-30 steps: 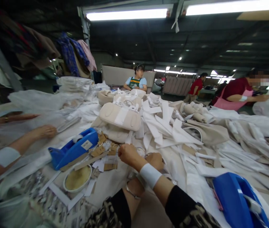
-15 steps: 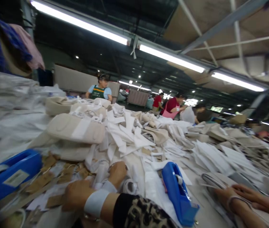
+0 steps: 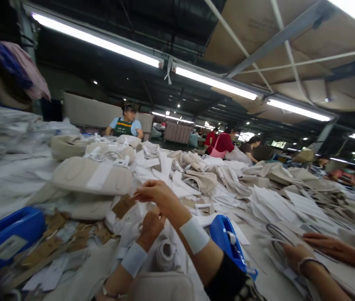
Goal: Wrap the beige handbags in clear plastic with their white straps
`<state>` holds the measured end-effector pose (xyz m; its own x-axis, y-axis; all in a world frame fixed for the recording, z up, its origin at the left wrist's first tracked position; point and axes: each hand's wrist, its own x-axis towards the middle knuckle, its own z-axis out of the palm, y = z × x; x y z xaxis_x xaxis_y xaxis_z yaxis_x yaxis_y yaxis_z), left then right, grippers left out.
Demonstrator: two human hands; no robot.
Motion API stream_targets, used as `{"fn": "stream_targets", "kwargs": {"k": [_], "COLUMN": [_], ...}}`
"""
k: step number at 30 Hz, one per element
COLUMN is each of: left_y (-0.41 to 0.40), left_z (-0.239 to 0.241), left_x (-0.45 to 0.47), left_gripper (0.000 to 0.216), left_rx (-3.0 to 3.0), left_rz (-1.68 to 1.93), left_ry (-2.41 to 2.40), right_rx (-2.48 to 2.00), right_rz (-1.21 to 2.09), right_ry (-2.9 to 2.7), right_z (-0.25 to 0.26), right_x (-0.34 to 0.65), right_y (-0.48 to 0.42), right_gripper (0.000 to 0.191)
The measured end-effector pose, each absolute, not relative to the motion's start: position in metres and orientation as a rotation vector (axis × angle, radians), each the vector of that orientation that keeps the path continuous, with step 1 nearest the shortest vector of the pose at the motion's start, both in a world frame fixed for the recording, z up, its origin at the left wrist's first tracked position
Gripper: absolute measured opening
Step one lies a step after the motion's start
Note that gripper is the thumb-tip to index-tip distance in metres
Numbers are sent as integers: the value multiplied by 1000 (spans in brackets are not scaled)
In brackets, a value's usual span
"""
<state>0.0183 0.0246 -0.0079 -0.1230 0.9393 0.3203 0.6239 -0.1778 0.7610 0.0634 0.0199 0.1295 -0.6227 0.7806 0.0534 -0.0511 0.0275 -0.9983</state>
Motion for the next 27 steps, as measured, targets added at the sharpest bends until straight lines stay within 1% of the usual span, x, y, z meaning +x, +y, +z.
{"fn": "stream_targets", "kwargs": {"k": [2, 7, 11, 15, 21, 25, 27], "left_y": [22, 20, 22, 24, 24, 24, 25], "left_z": [-4, -3, -5, -5, -3, -1, -1], "left_x": [19, 21, 20, 20, 20, 16, 13], "left_gripper": [13, 23, 31, 47, 39, 23, 21], "left_rx": [1749, 1574, 1454, 1413, 1456, 1513, 1492], "left_rz": [1277, 1299, 1361, 1433, 1611, 1718, 1751], "left_ry": [1507, 1070, 936, 872, 954, 1074, 1099], "right_rx": [-779, -864, -925, -943, -938, -961, -953], "right_rz": [1651, 1554, 1511, 1543, 1586, 1631, 1657], "right_ry": [-1521, -1243, -1119, -1078, -1051, -1076, -1098], "right_z": [138, 127, 111, 100, 95, 97, 99], "right_x": [93, 147, 168, 172, 165, 164, 164], "right_y": [24, 43, 57, 61, 62, 66, 67], "right_gripper": [28, 12, 8, 9, 9, 11, 14]}}
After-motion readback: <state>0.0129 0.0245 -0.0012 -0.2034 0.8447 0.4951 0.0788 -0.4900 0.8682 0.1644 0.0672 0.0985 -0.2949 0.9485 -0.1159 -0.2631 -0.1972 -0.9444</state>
